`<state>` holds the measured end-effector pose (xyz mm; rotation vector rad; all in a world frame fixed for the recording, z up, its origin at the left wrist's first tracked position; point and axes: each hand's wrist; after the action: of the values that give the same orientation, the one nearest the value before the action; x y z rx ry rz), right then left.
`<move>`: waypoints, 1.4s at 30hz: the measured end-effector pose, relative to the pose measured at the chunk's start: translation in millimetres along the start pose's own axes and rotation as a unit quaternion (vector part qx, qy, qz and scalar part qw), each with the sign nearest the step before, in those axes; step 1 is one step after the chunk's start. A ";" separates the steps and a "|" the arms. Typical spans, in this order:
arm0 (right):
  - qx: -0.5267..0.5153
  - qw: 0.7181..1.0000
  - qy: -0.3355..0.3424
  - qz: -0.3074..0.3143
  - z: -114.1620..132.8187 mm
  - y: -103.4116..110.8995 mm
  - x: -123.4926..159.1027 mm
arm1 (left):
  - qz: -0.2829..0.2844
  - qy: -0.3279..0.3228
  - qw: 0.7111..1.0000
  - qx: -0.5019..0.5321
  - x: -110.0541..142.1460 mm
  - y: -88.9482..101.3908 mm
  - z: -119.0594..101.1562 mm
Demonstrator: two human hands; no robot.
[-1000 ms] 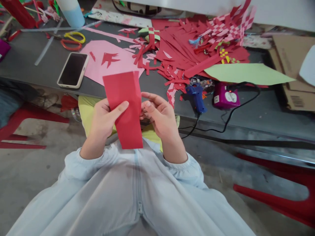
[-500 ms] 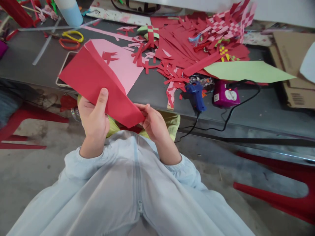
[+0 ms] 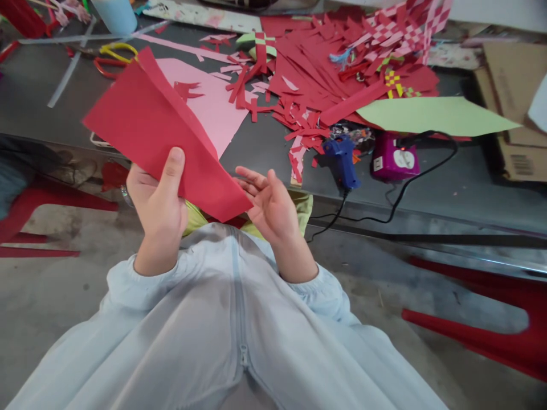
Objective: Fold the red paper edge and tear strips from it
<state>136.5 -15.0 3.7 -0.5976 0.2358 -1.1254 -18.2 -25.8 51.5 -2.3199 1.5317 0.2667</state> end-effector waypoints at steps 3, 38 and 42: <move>-0.041 0.998 0.026 0.038 11.8 -1.7 3.9 | 0.016 -0.025 1.000 0.003 -1.8 2.5 -9.6; -0.180 0.970 0.126 0.103 25.3 -5.1 3.0 | 0.625 -0.239 0.637 -0.384 28.3 -3.8 -41.0; -0.173 0.971 0.135 0.097 23.2 0.0 0.1 | 0.619 -0.224 0.674 -0.336 25.0 -2.6 -40.8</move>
<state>147.4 -7.5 22.8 -0.7097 0.7221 -0.9787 -7.2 -61.9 81.1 -0.8523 2.6769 1.7933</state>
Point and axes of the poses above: each hand's wrist, its own x-axis away from the middle knuckle, its own y-axis out of the back of the hand, z = x × y, and after that the axes turned 10 degrees about z, right-handed
